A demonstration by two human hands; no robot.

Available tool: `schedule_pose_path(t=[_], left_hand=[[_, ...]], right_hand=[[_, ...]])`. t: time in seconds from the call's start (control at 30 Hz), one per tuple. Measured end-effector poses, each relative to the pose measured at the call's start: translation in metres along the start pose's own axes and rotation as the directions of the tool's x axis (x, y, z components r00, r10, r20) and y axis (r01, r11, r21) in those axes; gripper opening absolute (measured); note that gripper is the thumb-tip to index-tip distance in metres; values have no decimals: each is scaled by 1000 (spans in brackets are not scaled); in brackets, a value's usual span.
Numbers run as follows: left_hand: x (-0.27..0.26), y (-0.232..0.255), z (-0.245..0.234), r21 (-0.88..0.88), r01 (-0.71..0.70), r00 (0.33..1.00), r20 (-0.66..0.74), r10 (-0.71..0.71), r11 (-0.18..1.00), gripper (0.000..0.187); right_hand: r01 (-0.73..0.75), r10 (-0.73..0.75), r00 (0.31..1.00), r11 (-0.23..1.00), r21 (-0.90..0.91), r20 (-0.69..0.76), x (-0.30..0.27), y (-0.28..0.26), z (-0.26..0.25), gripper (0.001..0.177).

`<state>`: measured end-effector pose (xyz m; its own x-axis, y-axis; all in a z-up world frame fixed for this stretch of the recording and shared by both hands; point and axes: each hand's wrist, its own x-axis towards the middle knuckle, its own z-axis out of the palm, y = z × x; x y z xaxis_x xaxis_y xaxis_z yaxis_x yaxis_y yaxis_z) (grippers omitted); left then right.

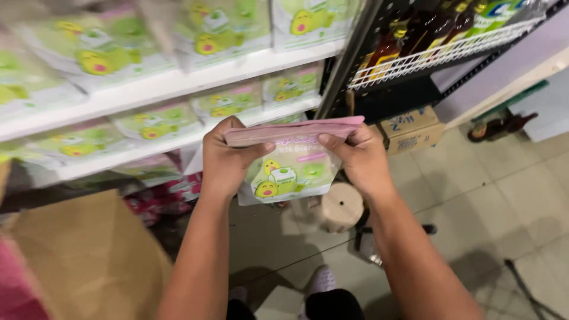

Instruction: The person takes pink and green pouches from a cardboard box and places them on a white shelf. They use a cloth to wipe the pouches and the shelf surface, then arrange the items in neat rows.

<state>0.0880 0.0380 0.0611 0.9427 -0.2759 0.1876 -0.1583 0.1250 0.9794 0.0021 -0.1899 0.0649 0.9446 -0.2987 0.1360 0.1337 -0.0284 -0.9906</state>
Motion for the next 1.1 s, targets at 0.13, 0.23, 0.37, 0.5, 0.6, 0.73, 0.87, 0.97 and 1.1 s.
schedule_pose_path(t=[0.13, 0.23, 0.37, 0.5, 0.6, 0.73, 0.87, 0.97, 1.1], left_hand=[[4, -39, 39, -7, 7, 998, -63, -8, 1000, 40], [7, -75, 58, -37, 7, 998, -65, -9, 999, 42], [15, -126, 68, -51, 25, 997, -75, -29, 998, 40], [22, -191, 63, -63, 41, 999, -31, -43, 997, 40], [28, -232, 60, -69, 43, 999, -21, -44, 997, 38], [34, -287, 58, -64, 119, 992, -26, -121, 991, 35], [30, -342, 56, -39, 87, 996, -11, -87, 995, 36], [24, -374, 54, -70, 73, 997, -1, -73, 995, 34], [17, -409, 52, -134, 67, 998, 22, -64, 989, 28]], right_hand=[[-25, 25, 999, 1000, 18, 38, 19, 28, -40, 14], [11, -10, 999, 1000, -17, 40, 30, 62, -62, 15], [58, -56, 997, 998, -34, 54, 42, 119, -77, 15], [88, -86, 996, 995, -44, 31, 46, 181, -76, 16], [54, -54, 998, 998, 16, 35, 48, 227, -75, 16], [69, -68, 998, 996, -65, 7, 53, 289, -79, 17], [95, -96, 995, 989, -112, -7, 53, 338, -81, 18], [87, -87, 996, 991, -97, 6, 51, 365, -82, 19], [47, -45, 999, 995, -89, 28, 49, 398, -81, 22]])
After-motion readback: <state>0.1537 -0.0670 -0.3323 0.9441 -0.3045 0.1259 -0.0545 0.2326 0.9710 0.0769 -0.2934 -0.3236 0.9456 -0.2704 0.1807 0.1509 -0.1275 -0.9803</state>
